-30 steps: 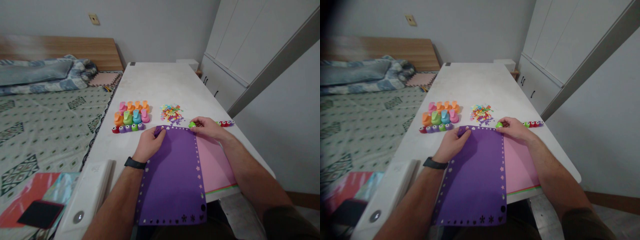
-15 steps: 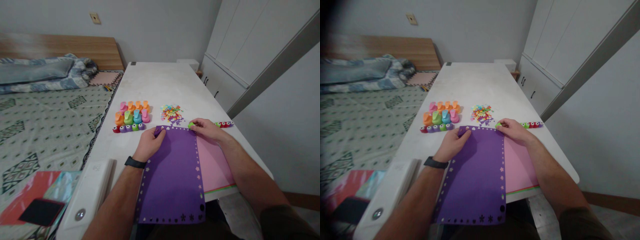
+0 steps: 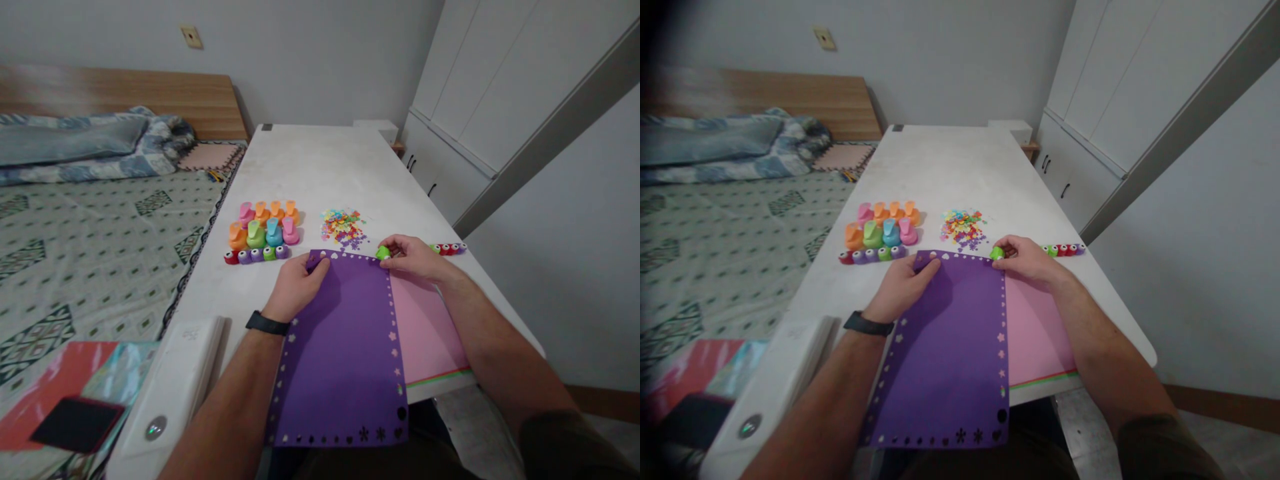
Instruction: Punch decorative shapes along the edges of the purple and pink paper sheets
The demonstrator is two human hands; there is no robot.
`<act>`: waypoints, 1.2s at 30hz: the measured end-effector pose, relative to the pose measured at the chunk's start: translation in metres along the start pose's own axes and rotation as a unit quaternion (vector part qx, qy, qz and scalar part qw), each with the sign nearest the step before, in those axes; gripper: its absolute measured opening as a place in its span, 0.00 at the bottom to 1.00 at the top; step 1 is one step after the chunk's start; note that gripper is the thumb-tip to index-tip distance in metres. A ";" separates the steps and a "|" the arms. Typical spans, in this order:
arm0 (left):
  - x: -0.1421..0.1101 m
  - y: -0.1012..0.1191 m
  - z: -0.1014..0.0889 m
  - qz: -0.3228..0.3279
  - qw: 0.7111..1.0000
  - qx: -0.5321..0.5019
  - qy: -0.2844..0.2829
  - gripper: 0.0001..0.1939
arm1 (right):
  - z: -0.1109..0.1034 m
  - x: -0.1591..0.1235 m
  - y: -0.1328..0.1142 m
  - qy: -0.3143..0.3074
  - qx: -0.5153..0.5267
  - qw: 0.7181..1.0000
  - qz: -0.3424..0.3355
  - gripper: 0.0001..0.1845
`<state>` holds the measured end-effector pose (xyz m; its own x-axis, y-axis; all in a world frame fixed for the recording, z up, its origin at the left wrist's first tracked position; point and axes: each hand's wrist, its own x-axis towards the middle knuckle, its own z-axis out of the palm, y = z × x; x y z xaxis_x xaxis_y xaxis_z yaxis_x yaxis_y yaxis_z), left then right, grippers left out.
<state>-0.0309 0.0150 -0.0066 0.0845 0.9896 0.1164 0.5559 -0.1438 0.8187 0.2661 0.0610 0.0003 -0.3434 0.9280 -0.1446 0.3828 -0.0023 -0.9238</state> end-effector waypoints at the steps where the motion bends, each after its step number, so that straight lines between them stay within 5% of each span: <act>1: 0.000 0.000 0.000 -0.002 1.000 -0.001 0.000 0.20 | 0.000 0.000 0.000 0.003 -0.001 1.000 0.000 0.23; 36: -0.002 0.003 -0.001 -0.028 0.997 -0.077 -0.003 0.20 | 0.001 -0.001 0.002 0.012 -0.006 1.000 0.007 0.22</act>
<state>-0.0303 0.0122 -0.0044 0.0616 0.9959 0.0659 0.4258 -0.0860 0.9007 0.2665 0.0595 -0.0018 -0.3177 0.9363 -0.1497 0.3982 -0.0115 -0.9172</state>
